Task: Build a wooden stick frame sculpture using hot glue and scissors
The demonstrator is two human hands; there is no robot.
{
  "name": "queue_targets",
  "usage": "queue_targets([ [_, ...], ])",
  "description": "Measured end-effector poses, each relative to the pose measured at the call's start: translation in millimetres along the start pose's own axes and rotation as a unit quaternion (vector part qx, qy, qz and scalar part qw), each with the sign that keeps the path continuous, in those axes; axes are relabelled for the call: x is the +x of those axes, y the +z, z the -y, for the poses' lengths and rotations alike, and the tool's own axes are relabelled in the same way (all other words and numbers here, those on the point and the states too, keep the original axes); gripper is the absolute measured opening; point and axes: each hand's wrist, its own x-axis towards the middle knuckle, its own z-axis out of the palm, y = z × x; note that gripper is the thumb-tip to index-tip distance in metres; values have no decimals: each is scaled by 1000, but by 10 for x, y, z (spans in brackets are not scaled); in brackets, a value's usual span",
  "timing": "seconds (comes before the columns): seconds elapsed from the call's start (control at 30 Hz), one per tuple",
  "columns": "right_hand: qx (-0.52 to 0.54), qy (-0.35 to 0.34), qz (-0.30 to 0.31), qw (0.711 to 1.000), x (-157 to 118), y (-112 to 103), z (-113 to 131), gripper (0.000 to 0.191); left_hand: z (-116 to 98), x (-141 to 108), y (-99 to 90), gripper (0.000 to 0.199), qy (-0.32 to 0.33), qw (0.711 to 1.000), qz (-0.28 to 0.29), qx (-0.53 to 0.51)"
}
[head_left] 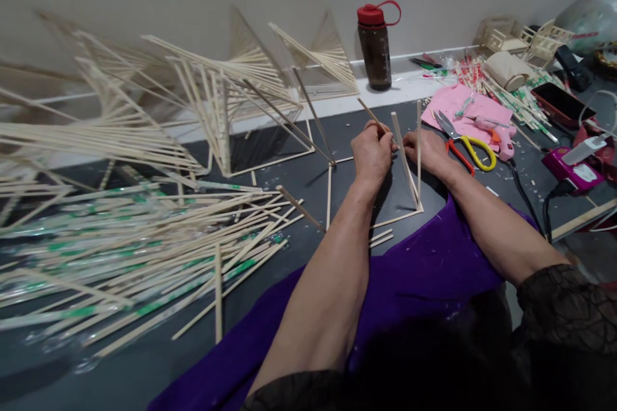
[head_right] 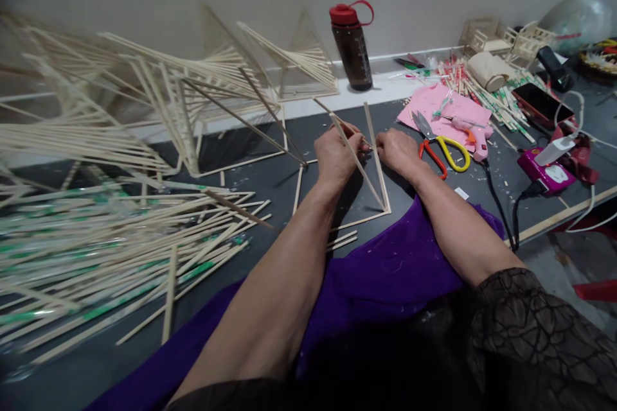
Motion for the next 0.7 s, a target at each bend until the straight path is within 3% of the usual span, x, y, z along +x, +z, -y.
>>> queue_targets([
  [0.33, 8, -4, 5, 1000, -18, -25, 8, 34, 52, -17, 40, 9, -11, 999, -9, -50],
  [0.7, 5, -15, 6, 1000, 2, -1, 3, 35, 63, 1, 65, 16, -28, 998, -12, -60],
])
